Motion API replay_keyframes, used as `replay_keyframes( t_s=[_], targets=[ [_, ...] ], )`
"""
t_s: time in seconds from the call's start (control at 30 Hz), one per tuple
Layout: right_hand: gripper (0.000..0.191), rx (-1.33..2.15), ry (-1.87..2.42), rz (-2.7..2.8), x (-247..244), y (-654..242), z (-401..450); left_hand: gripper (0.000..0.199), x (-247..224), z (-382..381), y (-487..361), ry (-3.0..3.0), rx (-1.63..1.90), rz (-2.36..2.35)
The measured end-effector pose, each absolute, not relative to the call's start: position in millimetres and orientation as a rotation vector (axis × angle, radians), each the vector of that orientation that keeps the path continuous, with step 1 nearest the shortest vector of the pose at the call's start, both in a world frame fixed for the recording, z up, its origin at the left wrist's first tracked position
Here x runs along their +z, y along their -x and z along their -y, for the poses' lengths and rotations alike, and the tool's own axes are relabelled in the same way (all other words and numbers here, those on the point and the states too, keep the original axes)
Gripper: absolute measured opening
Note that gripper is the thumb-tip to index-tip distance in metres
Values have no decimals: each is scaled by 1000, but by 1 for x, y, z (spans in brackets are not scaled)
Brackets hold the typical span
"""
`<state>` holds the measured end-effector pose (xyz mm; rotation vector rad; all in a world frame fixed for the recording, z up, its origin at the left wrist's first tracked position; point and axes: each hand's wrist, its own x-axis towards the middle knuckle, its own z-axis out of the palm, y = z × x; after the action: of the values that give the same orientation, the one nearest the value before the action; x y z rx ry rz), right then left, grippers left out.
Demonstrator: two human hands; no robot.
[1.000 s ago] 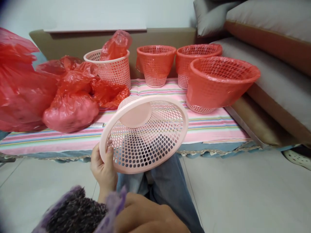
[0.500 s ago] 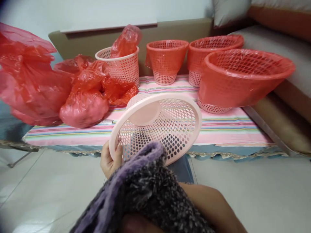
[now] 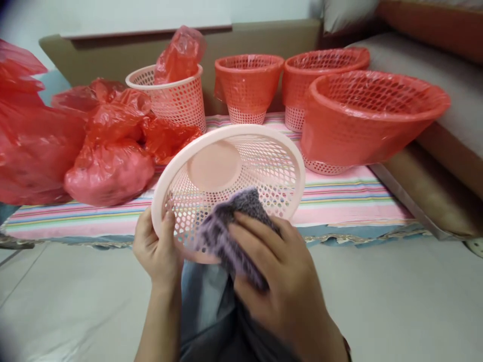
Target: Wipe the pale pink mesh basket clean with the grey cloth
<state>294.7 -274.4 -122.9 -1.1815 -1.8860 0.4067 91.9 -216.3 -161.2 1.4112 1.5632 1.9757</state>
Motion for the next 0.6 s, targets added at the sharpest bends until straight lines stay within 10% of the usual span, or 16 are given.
replay_keyframes(
  t_s=[0.6],
  targets=[
    [44,124,1499,1745,-192,-266,-16,25,-94,29,-93,-1894,1631,-1142]
  ],
)
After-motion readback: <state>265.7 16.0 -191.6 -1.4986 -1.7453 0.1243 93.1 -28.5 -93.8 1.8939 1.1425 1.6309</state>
